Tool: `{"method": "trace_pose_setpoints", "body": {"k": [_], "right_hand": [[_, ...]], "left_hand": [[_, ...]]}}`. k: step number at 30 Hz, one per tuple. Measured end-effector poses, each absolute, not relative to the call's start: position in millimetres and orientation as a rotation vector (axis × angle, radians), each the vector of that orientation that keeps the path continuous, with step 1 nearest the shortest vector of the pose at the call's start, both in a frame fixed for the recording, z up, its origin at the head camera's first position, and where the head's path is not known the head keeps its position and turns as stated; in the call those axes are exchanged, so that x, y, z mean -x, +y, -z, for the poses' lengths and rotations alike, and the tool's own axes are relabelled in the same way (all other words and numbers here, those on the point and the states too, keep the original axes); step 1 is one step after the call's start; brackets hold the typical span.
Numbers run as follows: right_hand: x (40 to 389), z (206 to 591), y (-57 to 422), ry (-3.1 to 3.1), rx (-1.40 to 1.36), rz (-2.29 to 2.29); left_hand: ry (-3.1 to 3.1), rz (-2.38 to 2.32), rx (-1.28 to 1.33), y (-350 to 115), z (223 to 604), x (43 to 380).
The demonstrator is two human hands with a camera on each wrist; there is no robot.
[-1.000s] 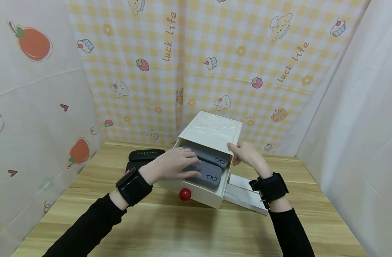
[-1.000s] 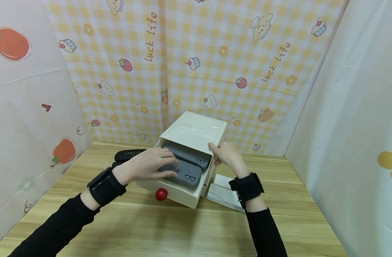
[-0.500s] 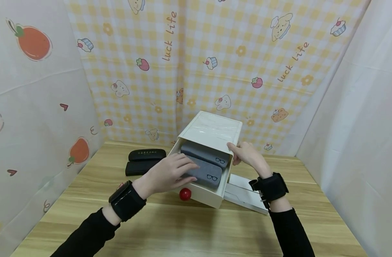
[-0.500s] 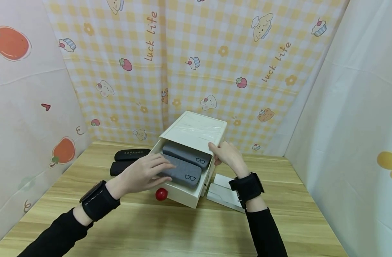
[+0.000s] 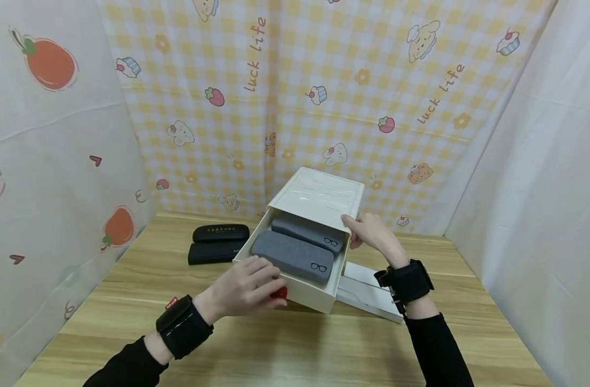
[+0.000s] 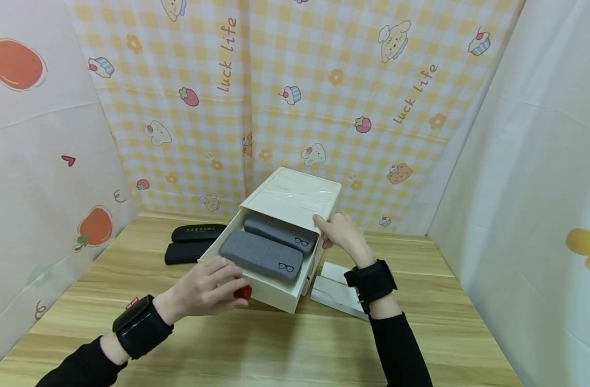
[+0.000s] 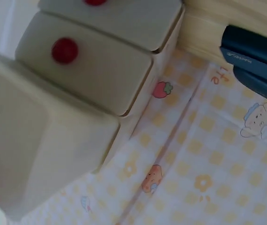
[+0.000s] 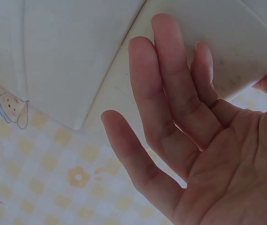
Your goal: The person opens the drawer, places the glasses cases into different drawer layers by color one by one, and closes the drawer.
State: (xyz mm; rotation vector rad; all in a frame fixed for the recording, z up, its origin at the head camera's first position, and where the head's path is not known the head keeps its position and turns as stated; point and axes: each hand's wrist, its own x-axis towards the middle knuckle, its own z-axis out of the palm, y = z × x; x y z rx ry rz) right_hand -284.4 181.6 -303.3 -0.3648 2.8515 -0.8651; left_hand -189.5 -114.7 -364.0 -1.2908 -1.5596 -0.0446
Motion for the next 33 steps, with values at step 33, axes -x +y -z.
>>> {"method": "trace_pose_setpoints", "body": {"k": [33], "right_hand": [[285, 304, 179, 2.868, 0.317, 0.852]], "left_hand": [[-1.690, 0.038, 1.214, -98, 364, 235]]}}
